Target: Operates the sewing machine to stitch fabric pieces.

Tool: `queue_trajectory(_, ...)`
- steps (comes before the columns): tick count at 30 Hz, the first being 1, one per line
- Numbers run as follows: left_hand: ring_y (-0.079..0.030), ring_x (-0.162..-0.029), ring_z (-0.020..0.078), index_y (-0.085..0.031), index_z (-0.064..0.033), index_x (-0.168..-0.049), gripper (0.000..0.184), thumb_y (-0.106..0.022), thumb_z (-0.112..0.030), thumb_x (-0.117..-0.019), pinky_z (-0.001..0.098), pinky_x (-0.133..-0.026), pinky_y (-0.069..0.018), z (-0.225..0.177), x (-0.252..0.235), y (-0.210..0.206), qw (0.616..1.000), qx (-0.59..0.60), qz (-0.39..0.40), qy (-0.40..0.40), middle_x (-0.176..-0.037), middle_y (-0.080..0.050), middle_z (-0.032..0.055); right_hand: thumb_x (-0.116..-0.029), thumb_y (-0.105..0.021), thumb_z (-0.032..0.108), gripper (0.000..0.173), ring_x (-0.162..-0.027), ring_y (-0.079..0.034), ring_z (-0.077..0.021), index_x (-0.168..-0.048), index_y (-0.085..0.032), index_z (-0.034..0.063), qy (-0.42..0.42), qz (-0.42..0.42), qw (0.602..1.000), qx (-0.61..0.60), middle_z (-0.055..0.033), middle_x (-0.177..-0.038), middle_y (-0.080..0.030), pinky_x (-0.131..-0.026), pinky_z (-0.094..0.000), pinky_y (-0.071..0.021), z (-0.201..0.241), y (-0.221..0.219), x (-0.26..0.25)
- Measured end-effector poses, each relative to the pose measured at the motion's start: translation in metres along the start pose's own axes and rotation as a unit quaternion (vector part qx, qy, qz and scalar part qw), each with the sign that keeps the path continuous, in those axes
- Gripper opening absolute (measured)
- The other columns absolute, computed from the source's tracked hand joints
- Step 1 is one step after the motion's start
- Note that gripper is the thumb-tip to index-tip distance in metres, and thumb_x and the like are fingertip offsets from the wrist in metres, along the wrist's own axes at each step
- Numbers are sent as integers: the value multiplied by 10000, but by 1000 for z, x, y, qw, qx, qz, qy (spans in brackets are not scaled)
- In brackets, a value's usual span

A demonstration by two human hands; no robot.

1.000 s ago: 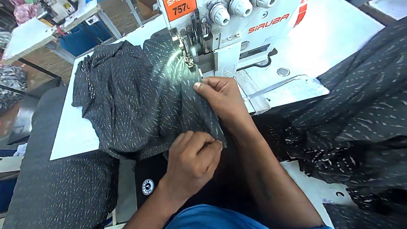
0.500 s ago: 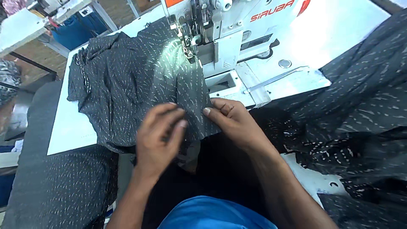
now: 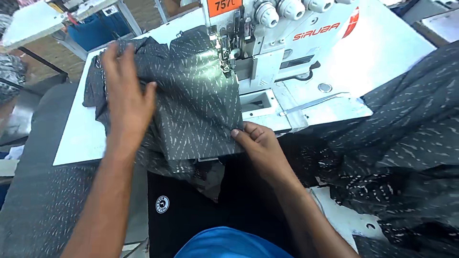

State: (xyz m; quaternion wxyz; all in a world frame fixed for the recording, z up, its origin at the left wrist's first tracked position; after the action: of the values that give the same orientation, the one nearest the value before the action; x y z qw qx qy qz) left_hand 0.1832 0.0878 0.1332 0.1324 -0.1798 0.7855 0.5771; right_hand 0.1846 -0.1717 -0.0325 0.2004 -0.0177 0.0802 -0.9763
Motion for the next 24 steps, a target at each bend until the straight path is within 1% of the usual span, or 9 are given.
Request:
queue_trajectory(1,-422,-1423,422,-402,13,-1532,588,-598,-155,-1004,573,-1140,-409,-32,3,-8,999,-8,14,-31,-1598,-320,276,-1043,-588,146,162,-633,-646,-139,-1068,-719,52,-3,-4,1000,14,-73,-789,-699,-561,-277,-551,0,-1,2)
queue_trajectory(3,-525,-1347,329,-538,-20,-1445,436,-493,-220,-1060,528,-1093,-463,-86,17,-30,995,6,32,-93,-1490,-507,183,-1054,-564,141,173,-646,-637,-148,-1083,-712,55,6,-1,1000,8,-79,-804,-688,-564,-280,-545,1,-2,6)
queue_trajectory(5,-544,-1310,300,-597,-63,-1408,446,-405,-305,-1086,530,-1044,-462,-104,23,-61,992,15,71,-108,-1429,-578,119,-1053,-556,123,176,-664,-653,-148,-1088,-713,51,10,-2,1000,12,-81,-819,-697,-578,-280,-558,1,-1,8)
queue_trajectory(10,-396,-1467,307,-525,-88,-1487,521,-313,-373,-1106,562,-1162,-345,-99,26,-86,990,-1,109,-88,-1567,-465,96,-1064,-534,140,196,-665,-649,-161,-1065,-702,39,30,0,1000,1,-94,-818,-683,-575,-291,-558,11,-2,11)
queue_trajectory(12,-312,-1527,299,-465,-109,-1541,570,-288,-418,-1095,582,-1202,-281,-89,20,-96,990,3,112,-81,-1626,-396,88,-1070,-518,116,208,-744,-723,-212,-1096,-695,10,26,4,999,-31,-127,-899,-718,-664,-363,-648,14,-4,8)
queue_trajectory(16,-267,-1550,281,-458,-107,-1548,614,-288,-474,-1086,569,-1234,-226,-70,-15,-109,986,46,135,-85,-1641,-375,92,-1065,-474,59,224,-790,-755,-248,-1115,-670,-37,42,4,997,-63,-162,-941,-735,-733,-395,-666,28,-10,-13)
queue_trajectory(20,-205,-1572,279,-397,-128,-1589,679,-270,-542,-1067,590,-1240,-190,-53,-47,-123,982,29,171,-80,-1682,-297,76,-1083,-444,73,232,-738,-760,-245,-1097,-645,-41,40,-12,997,-58,-168,-898,-742,-693,-388,-667,42,-13,-40)
queue_trajectory(23,-175,-1578,300,-364,-123,-1604,729,-290,-590,-1050,601,-1238,-178,-42,-71,-133,979,20,189,-68,-1692,-269,88,-1095,-434,131,277,-626,-733,-201,-1044,-658,-24,29,-35,999,-22,-136,-835,-748,-570,-335,-639,50,-12,-60)
queue_trajectory(24,-169,-1579,304,-362,-121,-1604,740,-297,-603,-1045,601,-1237,-178,-38,-77,-135,979,20,190,-64,-1692,-266,94,-1098,-445,158,295,-571,-710,-166,-979,-660,-5,25,-45,999,-3,-113,-790,-756,-516,-297,-603,52,-9,-65)
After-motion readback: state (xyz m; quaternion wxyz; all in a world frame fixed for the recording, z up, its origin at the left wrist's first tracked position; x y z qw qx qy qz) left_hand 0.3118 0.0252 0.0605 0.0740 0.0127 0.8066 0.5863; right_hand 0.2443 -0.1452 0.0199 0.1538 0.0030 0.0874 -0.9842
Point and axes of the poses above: each hand's wrist, its own x-axis away from the middle knuckle, its own y-axis out of the back of the hand, z = x × y, the point moved 10 cm from there along -x, towards the middle knuckle
